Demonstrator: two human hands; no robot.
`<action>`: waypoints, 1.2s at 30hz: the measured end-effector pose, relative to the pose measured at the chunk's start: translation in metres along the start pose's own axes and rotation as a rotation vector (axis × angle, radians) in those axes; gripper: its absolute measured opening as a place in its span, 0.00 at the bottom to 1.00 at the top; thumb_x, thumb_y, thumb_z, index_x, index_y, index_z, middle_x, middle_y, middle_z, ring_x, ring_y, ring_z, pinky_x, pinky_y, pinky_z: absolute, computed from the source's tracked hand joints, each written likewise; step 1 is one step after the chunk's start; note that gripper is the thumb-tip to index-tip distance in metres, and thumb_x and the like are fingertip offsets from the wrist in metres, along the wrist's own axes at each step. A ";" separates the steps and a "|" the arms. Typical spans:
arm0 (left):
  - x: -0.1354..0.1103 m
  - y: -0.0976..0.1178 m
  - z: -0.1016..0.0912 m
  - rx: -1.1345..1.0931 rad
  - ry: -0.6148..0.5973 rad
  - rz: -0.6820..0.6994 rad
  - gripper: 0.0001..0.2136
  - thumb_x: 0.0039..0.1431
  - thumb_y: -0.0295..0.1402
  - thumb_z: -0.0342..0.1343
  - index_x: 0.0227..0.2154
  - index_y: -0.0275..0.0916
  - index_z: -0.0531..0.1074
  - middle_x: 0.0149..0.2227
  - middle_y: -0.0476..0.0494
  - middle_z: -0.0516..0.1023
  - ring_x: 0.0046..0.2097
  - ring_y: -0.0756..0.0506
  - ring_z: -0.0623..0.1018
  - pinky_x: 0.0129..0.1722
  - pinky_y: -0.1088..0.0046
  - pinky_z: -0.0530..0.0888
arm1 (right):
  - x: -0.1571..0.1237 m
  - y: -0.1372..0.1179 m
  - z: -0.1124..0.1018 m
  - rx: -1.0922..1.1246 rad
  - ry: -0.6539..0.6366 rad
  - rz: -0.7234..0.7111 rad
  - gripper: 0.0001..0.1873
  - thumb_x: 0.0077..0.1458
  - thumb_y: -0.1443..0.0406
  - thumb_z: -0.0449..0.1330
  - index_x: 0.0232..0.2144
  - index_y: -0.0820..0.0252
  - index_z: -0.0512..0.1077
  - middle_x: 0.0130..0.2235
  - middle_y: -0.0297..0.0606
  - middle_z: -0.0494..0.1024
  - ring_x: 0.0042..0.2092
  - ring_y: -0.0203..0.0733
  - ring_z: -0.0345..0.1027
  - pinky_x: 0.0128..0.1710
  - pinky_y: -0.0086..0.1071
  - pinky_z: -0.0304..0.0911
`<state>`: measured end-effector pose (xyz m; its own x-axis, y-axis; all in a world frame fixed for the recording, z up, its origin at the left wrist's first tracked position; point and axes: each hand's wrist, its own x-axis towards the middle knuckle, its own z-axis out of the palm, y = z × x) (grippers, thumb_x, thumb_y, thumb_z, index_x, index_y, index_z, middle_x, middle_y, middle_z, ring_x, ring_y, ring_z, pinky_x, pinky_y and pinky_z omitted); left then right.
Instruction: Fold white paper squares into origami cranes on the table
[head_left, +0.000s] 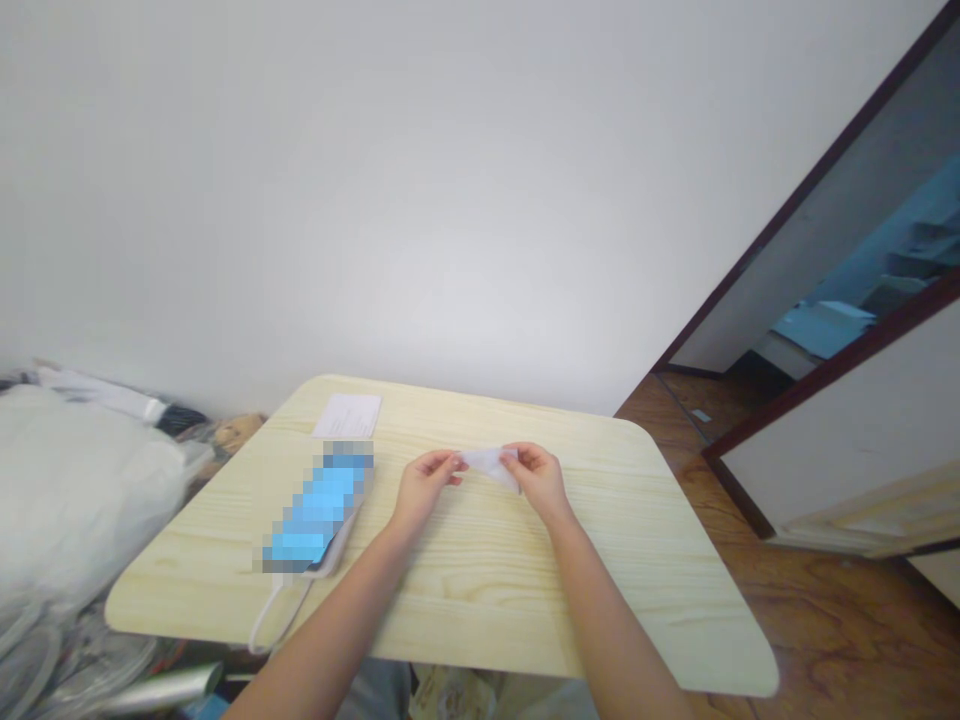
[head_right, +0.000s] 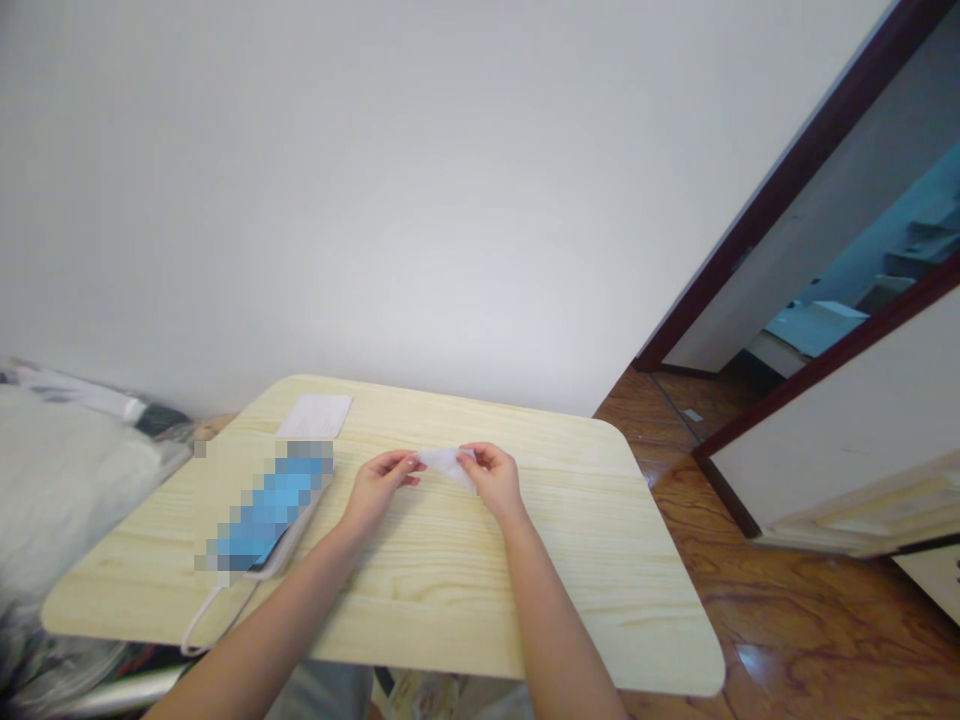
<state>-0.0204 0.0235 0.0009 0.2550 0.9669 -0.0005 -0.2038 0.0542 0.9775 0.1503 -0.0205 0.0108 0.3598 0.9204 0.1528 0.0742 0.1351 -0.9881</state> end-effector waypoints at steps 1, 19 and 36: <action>0.000 0.000 0.000 0.014 0.004 0.010 0.13 0.43 0.39 0.59 0.27 0.33 0.75 0.26 0.42 0.78 0.30 0.46 0.76 0.27 0.73 0.74 | 0.000 0.000 0.000 0.001 0.001 -0.003 0.11 0.39 0.60 0.63 0.26 0.61 0.73 0.24 0.35 0.75 0.24 0.35 0.66 0.23 0.26 0.61; -0.007 0.012 0.003 0.018 -0.042 0.053 0.13 0.42 0.38 0.60 0.30 0.34 0.75 0.29 0.41 0.79 0.31 0.45 0.77 0.27 0.72 0.76 | 0.000 -0.006 -0.001 0.019 0.028 -0.042 0.10 0.41 0.60 0.62 0.26 0.61 0.71 0.25 0.34 0.74 0.25 0.35 0.65 0.26 0.28 0.61; -0.004 0.010 0.002 0.047 -0.022 0.067 0.11 0.45 0.38 0.57 0.24 0.34 0.72 0.25 0.44 0.77 0.30 0.47 0.76 0.26 0.74 0.74 | 0.000 -0.003 -0.002 -0.033 0.041 -0.054 0.11 0.41 0.59 0.62 0.26 0.61 0.73 0.25 0.35 0.75 0.26 0.36 0.66 0.27 0.29 0.62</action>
<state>-0.0214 0.0192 0.0109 0.2633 0.9622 0.0693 -0.1769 -0.0224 0.9840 0.1519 -0.0212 0.0142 0.3920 0.8962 0.2075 0.1250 0.1716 -0.9772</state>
